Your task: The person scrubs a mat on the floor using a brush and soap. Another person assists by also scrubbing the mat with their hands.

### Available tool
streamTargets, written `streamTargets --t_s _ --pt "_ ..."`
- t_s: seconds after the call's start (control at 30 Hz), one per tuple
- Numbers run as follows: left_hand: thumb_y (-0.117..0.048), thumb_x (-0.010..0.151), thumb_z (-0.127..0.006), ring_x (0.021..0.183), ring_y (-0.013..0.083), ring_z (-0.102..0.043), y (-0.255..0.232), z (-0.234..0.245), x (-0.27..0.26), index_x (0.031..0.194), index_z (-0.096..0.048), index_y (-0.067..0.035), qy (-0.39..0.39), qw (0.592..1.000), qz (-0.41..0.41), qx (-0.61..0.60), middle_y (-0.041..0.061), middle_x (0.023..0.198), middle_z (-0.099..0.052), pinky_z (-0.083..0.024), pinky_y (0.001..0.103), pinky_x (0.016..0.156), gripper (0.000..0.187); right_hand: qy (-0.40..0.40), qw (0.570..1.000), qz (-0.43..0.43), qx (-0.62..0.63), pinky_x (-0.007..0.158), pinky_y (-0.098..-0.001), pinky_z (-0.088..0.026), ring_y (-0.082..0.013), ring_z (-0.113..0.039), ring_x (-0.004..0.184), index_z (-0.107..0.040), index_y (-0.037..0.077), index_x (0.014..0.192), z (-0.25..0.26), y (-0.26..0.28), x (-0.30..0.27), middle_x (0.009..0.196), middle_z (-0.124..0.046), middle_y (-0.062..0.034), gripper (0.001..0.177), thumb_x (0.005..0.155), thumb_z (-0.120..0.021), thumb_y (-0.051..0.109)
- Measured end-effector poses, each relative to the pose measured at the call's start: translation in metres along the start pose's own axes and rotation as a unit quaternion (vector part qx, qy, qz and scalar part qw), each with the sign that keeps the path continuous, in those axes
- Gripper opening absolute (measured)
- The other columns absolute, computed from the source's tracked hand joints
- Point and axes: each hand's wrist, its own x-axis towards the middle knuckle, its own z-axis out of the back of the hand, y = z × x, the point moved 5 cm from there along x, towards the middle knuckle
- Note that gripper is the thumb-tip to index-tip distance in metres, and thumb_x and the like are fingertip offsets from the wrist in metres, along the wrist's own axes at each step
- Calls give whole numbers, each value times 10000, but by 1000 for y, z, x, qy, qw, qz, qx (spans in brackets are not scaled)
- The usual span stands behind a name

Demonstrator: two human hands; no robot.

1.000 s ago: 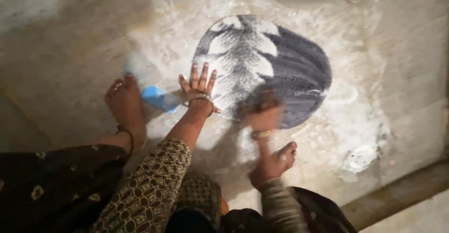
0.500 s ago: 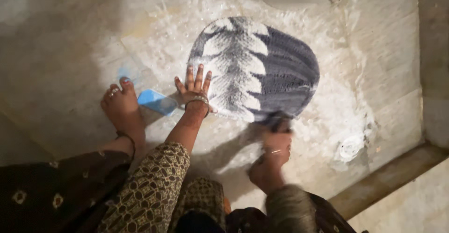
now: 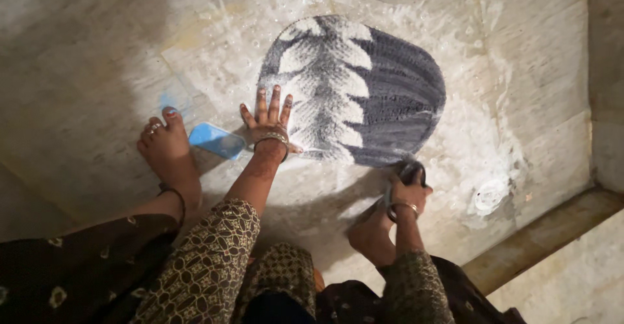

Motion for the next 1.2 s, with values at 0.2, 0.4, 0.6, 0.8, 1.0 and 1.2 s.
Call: streamTargets --t_s 0.2,0.4,0.6,0.8,1.0,1.2 --pt "-852 581 -759 1500 455 292 -28 20 -9 1635 185 -286 50 985 135 97 87 1665 357 -34 836 1075 1525 -97 889 447 -24 832 -509 -517 -508 -615 981 -552 -3 1382 -93 96 -110 1113 -617 -371 968 529 -910 286" --pt "-854 580 -767 1515 452 271 -31 24 -12 1636 178 -296 67 984 140 92 88 1676 345 -32 827 1084 1523 92 913 381 115 745 -354 -540 -230 -648 857 -638 15 1137 -32 47 57 986 -697 -169 406 755 -732 116" --pt "-848 598 -751 1517 489 277 -9 10 -6 1641 155 -290 47 998 49 16 124 1678 333 -59 850 1064 1490 -11 990 92 -108 911 -412 -492 -326 -558 1098 -563 119 1315 5 56 80 1235 -554 -208 662 716 -795 276" --pt "-848 578 -765 1510 429 285 -31 17 -13 1636 191 -318 59 980 157 102 72 1668 354 -23 809 1107 1522 136 836 488 -209 1077 -470 -443 -421 -467 1339 -488 224 1494 -100 82 -74 1484 -411 -246 921 677 -858 436" --pt "-865 597 -744 1498 451 314 -27 25 -18 1634 184 -263 60 987 128 78 108 1661 363 -27 828 1083 1516 53 963 252 -82 974 -479 -540 -386 -678 1107 -641 87 1357 10 72 100 1228 -695 -217 728 719 -792 404" --pt "-868 573 -754 1503 445 309 -32 32 -17 1631 186 -276 58 984 142 91 97 1663 363 -11 824 1083 1534 -50 970 219 -91 977 -453 -500 -416 -586 1198 -203 -219 1455 -7 119 74 1307 -555 -307 1454 484 -938 577"
